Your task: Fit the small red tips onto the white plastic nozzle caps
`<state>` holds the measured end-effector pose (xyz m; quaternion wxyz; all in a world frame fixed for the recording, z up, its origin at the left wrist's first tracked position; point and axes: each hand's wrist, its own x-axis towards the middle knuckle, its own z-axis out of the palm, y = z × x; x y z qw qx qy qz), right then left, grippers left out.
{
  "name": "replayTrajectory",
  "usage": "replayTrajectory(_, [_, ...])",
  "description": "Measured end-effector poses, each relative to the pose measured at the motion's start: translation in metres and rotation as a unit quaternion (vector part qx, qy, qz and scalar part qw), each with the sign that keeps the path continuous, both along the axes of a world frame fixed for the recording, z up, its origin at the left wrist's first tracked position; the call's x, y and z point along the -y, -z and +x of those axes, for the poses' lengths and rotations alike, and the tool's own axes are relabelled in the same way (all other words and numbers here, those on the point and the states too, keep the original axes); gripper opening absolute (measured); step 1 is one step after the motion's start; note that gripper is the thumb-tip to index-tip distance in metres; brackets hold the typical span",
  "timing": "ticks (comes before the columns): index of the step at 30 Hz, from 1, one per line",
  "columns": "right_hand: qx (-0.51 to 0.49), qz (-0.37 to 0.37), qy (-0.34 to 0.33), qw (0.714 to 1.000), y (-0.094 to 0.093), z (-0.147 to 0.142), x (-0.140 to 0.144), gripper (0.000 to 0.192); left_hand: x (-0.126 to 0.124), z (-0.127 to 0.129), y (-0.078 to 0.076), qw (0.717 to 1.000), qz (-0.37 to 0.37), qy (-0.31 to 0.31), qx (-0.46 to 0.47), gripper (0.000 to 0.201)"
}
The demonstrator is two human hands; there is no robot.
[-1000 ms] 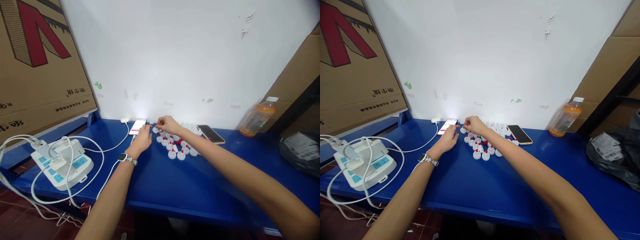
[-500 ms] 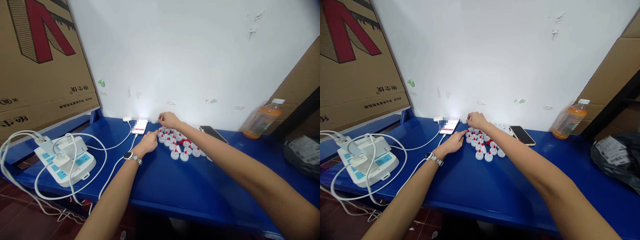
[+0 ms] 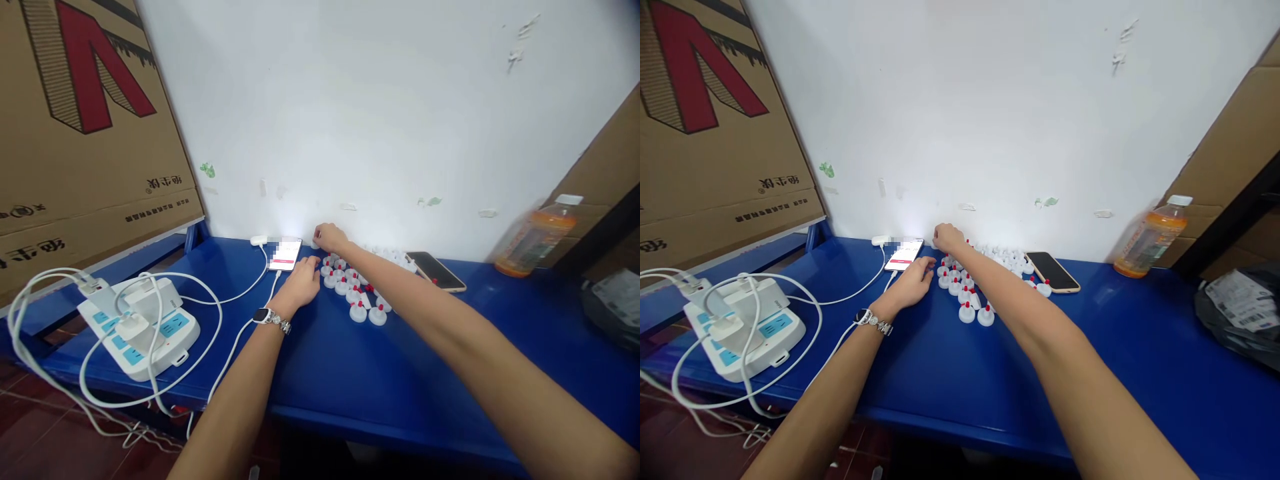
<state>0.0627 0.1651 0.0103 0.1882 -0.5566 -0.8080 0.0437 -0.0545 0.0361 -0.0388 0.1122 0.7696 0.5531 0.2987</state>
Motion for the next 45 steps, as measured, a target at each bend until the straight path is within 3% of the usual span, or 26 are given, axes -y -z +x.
replayTrajectory(4, [-0.053, 0.012, -0.023, 0.998, -0.012, 0.034, 0.037, 0.019, 0.004, 0.008, -0.008, 0.995, 0.074, -0.039, 0.053, 0.042])
replayTrajectory(6, [-0.157, 0.013, -0.069, 0.985, -0.016, 0.053, 0.066, 0.018, 0.01, 0.014, -0.014, 0.989, 0.117, -0.038, 0.078, 0.047])
replayTrajectory(10, [-0.274, -0.007, -0.122, 0.954, -0.016, 0.085, 0.121, 0.025, 0.021, 0.028, -0.024, 0.988, 0.115, 0.043, 0.092, 0.042])
replayTrajectory(14, [-0.28, 0.011, -0.1, 0.955, -0.007, 0.111, 0.148, 0.028, 0.026, 0.036, -0.025, 0.989, 0.074, 0.104, 0.073, 0.035])
replayTrajectory(17, [-0.205, 0.028, -0.109, 0.972, -0.001, 0.124, 0.153, 0.017, 0.024, 0.035, -0.024, 0.991, 0.068, 0.093, 0.063, 0.037])
replayTrajectory(22, [-0.035, 0.012, -0.192, 0.981, 0.001, 0.126, 0.159, 0.008, 0.024, 0.033, -0.025, 0.993, 0.053, 0.097, 0.048, 0.037])
replayTrajectory(29, [0.052, -0.013, -0.207, 0.977, 0.001, 0.12, 0.159, 0.013, 0.027, 0.033, -0.028, 0.993, 0.052, 0.097, 0.038, 0.038])
replayTrajectory(34, [0.072, -0.004, -0.209, 0.975, 0.005, 0.121, 0.16, 0.012, 0.027, 0.033, -0.028, 0.993, 0.048, 0.099, 0.045, 0.038])
replayTrajectory(39, [0.005, -0.005, -0.17, 0.985, 0.0, 0.133, 0.16, 0.017, 0.028, 0.033, -0.029, 0.993, 0.046, 0.098, 0.037, 0.038])
replayTrajectory(45, [-0.045, -0.079, -0.156, 0.984, -0.005, 0.144, 0.163, 0.013, 0.031, 0.036, -0.032, 0.994, 0.033, 0.101, 0.025, 0.038])
